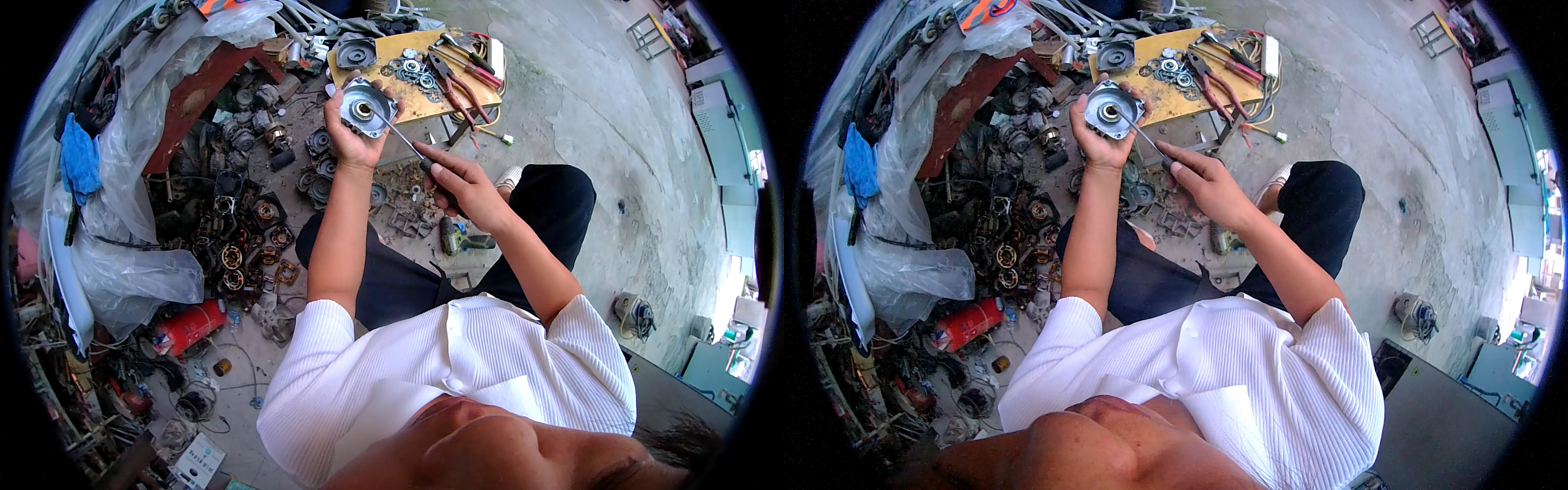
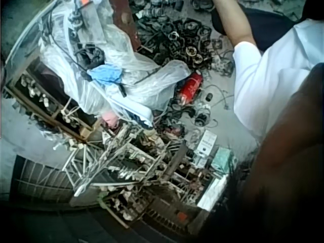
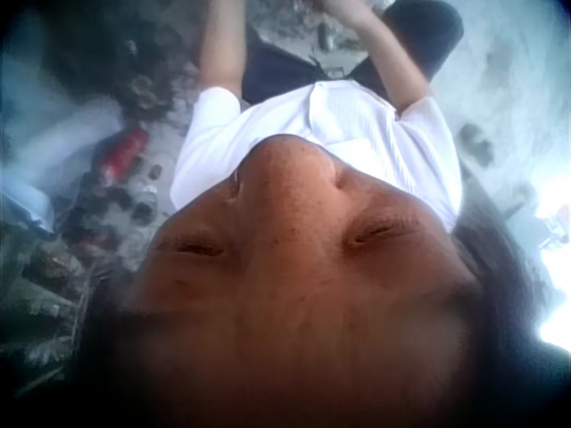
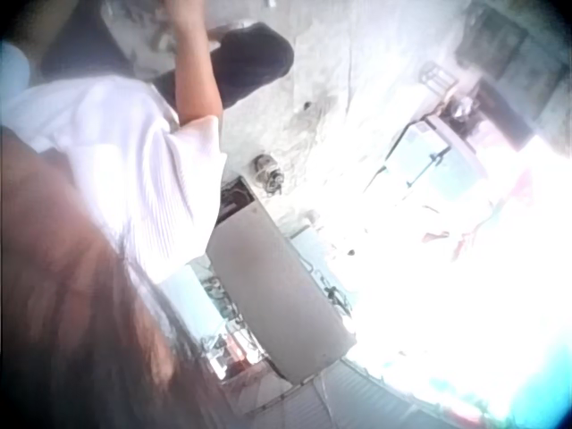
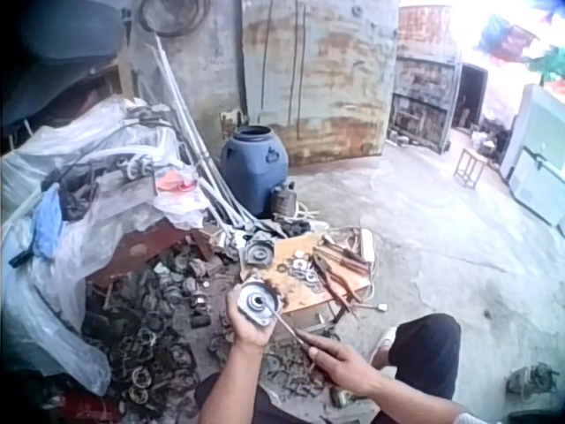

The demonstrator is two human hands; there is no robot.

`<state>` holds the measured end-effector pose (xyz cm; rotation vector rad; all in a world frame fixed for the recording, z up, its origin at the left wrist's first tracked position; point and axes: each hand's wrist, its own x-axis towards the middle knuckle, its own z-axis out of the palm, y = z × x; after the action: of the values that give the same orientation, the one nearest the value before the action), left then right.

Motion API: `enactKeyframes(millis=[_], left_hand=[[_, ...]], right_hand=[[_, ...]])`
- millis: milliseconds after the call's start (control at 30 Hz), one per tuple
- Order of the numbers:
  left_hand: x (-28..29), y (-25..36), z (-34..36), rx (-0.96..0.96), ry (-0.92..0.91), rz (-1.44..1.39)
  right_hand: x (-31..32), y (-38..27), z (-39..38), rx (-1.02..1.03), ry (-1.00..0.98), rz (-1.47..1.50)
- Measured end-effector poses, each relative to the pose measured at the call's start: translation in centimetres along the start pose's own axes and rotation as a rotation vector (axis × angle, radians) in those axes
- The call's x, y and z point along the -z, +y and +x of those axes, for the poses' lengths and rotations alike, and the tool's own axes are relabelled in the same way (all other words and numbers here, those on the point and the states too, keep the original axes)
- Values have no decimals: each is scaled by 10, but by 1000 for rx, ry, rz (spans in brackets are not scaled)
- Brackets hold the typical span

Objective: The person disassembles and reassembles motor components by hand and using a screwdriver to remove parts.

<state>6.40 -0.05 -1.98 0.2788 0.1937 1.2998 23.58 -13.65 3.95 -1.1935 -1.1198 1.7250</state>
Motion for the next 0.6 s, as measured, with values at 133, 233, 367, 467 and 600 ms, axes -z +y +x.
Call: enactKeyframes(millis=[133,233,367,467,600], left_hand=[[0,-1,-2,-5,-16,43],[0,-1,-2,-3,-20,37],[-2,-2,-2,-15,-13,44],[-4,-4,-2,-21,-14,33],[-5,-6,-2,-34,-17,52]], right_hand=[[-2,-1,0,-44,7,101],[-4,-3,-1,-59,-10,144],[-4,-4,-3,-65,-28,178],[-5,-2,-4,-78,-23,228],[-8,3,-5,-78,3,277]])
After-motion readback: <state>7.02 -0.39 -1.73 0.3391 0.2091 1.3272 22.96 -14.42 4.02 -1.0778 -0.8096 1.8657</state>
